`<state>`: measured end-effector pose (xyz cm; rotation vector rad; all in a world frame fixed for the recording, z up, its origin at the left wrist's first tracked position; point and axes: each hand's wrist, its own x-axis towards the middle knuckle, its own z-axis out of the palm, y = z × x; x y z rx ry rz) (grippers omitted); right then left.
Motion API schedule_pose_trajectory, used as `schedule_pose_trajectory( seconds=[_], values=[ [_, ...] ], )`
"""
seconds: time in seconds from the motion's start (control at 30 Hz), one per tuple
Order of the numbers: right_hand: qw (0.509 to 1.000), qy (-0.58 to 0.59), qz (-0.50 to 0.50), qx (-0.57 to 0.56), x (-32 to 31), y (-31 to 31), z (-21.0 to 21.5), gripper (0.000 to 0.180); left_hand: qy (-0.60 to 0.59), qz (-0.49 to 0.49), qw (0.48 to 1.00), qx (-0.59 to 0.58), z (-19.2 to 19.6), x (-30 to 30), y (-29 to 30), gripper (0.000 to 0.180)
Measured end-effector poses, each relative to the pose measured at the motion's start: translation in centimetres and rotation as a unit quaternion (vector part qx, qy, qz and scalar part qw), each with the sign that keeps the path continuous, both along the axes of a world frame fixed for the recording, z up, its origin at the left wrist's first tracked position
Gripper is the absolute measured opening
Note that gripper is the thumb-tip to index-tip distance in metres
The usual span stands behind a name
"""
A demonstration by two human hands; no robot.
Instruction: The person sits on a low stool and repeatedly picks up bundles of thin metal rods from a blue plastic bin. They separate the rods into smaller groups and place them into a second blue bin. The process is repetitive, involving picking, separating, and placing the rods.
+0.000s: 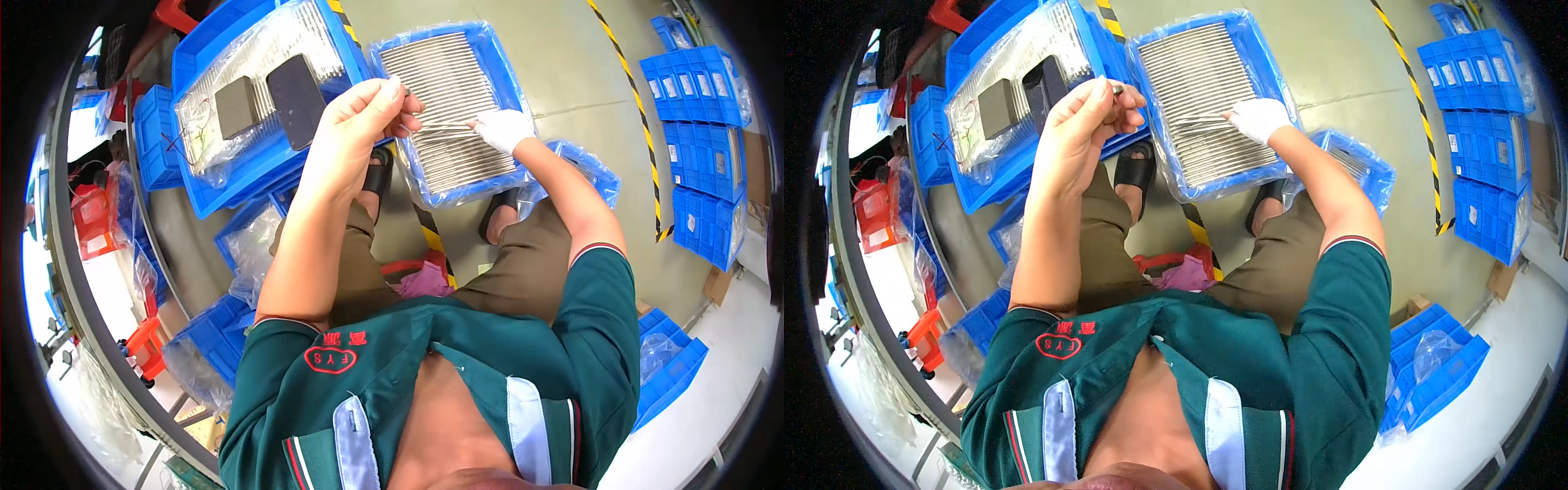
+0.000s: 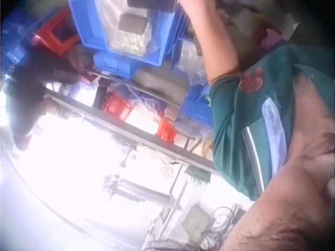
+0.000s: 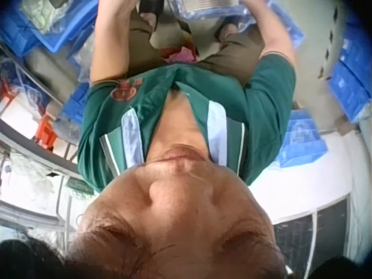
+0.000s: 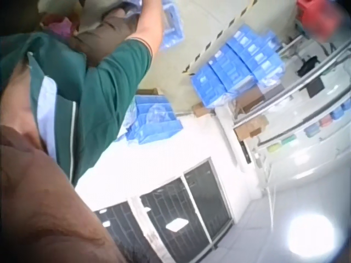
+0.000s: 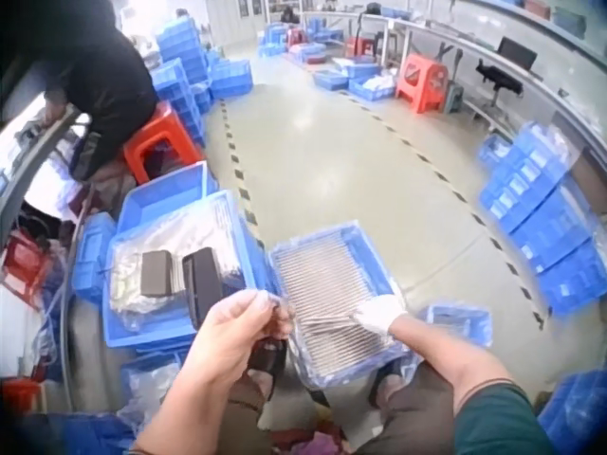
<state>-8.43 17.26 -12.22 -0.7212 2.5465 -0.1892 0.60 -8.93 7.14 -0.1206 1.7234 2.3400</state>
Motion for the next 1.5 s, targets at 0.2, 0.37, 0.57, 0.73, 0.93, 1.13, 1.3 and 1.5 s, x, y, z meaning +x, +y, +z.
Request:
schedule_pose_trajectory(
  seconds=[0.2,0.37,0.57,0.73,0.93,1.13,1.3,1.5],
  values=[
    [0.998,0.033,0.04,-0.033,-2.1,-1.7,-2.5,0.043,-0.013,-0.017,0.999,-0.029,-0.3,-0.1,0.3,0.028],
    [0.959,0.199,0.167,-0.113,-2.7,-1.0,-5.0,0.026,-0.008,-0.028,0.999,-0.02,-0.4,0.0,0.5,0.027],
    [0.948,0.217,0.174,-0.152,-3.6,-1.4,-5.8,0.018,-0.009,-0.029,0.999,-0.009,-0.5,0.0,1.2,0.026],
    [0.953,0.229,0.137,-0.144,-3.7,-2.2,-6.5,0.02,-0.017,-0.036,0.999,-0.011,-0.6,0.1,1.3,0.026],
    [0.968,0.224,0.035,-0.111,-3.2,-3.9,-6.2,0.016,-0.028,-0.035,0.999,-0.019,-0.8,0.2,1.4,0.027],
    [0.972,0.204,-0.006,-0.12,-2.0,-5.1,-5.9,0.015,-0.022,-0.021,0.999,-0.039,-0.9,0.2,1.6,0.027],
    [0.966,0.201,0.008,-0.165,-1.1,-4.1,-4.4,0.013,-0.026,-0.037,0.999,-0.024,-1.0,-0.3,2.5,0.028],
    [0.967,0.182,-0.093,-0.15,-2.4,4.5,0.7,0.014,-0.039,-0.045,0.997,-0.041,-0.8,-0.4,4.1,0.029]
  ],
)
